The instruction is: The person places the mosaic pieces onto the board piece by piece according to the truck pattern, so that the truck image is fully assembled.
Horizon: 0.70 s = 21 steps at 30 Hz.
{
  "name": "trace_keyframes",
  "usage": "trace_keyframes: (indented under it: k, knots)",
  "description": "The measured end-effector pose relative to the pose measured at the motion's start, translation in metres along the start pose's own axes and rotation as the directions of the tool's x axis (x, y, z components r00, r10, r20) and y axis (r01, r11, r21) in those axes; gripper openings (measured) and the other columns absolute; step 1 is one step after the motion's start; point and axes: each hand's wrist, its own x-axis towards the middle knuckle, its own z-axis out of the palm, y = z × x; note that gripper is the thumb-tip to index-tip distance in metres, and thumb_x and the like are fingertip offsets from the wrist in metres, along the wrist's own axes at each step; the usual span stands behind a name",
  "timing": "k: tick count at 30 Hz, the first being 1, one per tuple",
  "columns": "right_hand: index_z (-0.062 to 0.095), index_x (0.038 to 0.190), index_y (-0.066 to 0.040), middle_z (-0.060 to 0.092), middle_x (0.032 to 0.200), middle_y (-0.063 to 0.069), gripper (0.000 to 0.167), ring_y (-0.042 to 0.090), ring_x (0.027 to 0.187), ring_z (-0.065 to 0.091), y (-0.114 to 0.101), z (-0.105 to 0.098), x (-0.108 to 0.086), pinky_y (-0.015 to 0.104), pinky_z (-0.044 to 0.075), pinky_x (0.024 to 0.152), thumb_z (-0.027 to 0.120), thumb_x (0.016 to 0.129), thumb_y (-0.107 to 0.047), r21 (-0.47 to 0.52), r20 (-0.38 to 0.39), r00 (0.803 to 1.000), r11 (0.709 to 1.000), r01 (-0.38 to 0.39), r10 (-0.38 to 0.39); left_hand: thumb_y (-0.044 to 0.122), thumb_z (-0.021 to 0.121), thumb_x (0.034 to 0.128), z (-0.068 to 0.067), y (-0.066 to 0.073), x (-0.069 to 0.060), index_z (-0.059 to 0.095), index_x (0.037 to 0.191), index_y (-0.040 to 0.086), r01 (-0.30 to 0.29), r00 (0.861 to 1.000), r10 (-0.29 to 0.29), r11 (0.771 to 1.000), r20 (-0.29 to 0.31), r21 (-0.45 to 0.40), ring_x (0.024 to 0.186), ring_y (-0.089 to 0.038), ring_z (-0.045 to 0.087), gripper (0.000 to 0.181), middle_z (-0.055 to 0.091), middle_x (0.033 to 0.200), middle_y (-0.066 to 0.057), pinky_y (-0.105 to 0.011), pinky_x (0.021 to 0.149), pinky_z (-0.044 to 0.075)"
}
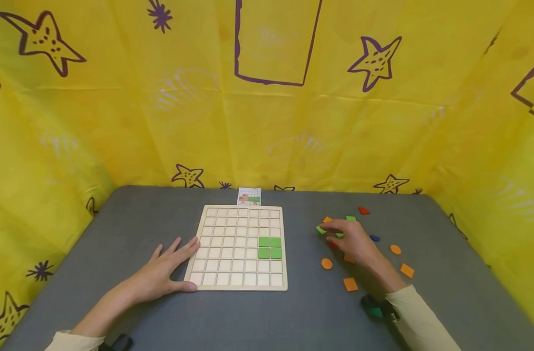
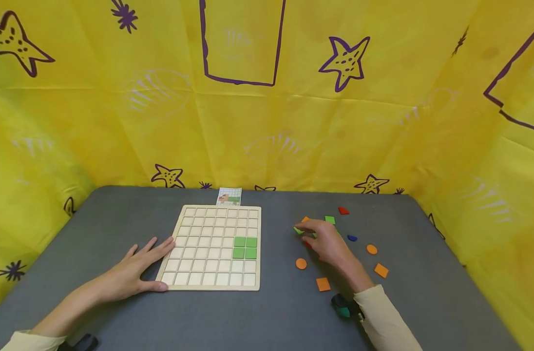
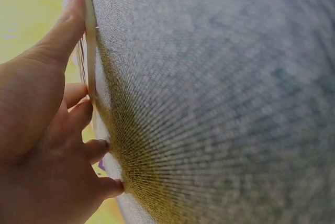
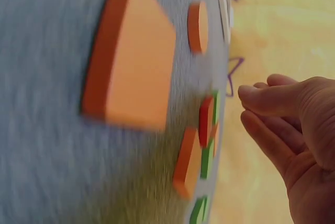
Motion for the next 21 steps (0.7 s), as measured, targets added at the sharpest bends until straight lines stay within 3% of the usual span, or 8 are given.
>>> trace_keyframes:
  k: [9,15,21]
  knots:
    - [0.072,0.113,-0.001,0.071,0.110,0.012,0.035,0.032,0.101,0.068,0.018,-0.019,-0.008,0.046,0.056,0.082,0.073,0.080,0.011,-0.015,-0.019,0.999,0.999,-0.037,0.036,0.063,0.072,0.0720,-0.001,0.002,0.000,0.035,0.153,0.011,0.004,1.000,-0.004,1.000,0.001,0.009,0.143,-0.053,0.013,0.103,0.029,0.159,-0.013,-0.075,0.103,0.003]
    - [0.070,0.115,0.002,0.070,0.113,0.018,0.043,0.039,0.107,0.064,0.036,-0.030,-0.013,0.050,0.054,0.084,0.070,0.076,0.019,-0.077,-0.021,1.000,0.997,-0.022,0.020,0.062,0.073,0.0722,-0.003,0.003,-0.001,0.035,0.153,0.011,0.011,1.000,-0.011,1.000,0.000,0.009,0.143,-0.052,0.013,0.103,0.029,0.159,-0.012,-0.075,0.104,0.002]
    - [0.068,0.117,0.005,0.069,0.112,0.019,0.059,0.039,0.106,0.064,0.048,-0.042,-0.021,0.052,0.054,0.084,0.046,0.069,0.031,-0.108,0.026,0.999,0.993,-0.044,0.047,0.063,0.072,0.0723,-0.002,0.002,-0.002,0.034,0.153,0.011,0.009,1.000,-0.009,1.000,0.006,0.009,0.143,-0.052,0.013,0.103,0.029,0.159,-0.012,-0.075,0.104,0.002]
